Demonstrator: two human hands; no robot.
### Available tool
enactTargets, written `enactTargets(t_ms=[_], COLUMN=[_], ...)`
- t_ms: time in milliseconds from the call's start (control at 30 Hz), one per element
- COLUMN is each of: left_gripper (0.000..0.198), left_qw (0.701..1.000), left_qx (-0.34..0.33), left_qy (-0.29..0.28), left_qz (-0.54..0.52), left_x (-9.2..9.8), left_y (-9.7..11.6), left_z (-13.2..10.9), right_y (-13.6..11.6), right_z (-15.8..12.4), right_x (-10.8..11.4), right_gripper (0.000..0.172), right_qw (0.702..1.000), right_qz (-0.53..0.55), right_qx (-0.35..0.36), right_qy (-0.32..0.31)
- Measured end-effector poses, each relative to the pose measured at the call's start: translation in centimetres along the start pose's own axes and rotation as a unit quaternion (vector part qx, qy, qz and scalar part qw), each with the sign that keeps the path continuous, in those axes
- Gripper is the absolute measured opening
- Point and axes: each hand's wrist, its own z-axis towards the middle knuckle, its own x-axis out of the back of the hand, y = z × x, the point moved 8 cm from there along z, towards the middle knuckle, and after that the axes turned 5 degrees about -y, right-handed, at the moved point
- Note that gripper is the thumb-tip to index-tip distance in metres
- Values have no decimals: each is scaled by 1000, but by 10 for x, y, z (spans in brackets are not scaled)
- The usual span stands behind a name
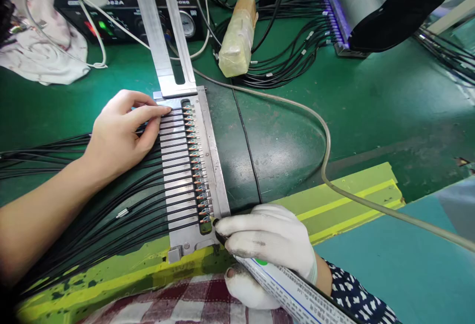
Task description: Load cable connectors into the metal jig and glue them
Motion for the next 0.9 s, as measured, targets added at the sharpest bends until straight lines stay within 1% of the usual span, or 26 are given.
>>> enactTargets(t_ms=[167, 400, 667, 900], left_gripper=[34, 33, 36, 35], left_qw=[1000, 1000, 1000, 1000], left_qx=[5, 5, -1, -12], left_qy=[-2, 0, -14, 1], left_qz=[-21, -27, -7, -8], left_x=[0, 0, -1, 0], left_y=[-1, -1, 1, 2], left_z=[-1, -1, 0, 0], right_y=[1, 2, 3, 4], right_z=[-6, -4, -8, -4], right_x=[0, 0, 0, 0], right_gripper=[17, 17, 21, 19], right_qw=[1000, 1000, 1000, 1000], right_qz=[4, 6, 7, 4], right_qx=[-4, -7, -12, -3], right_qy=[7, 7, 9, 7])
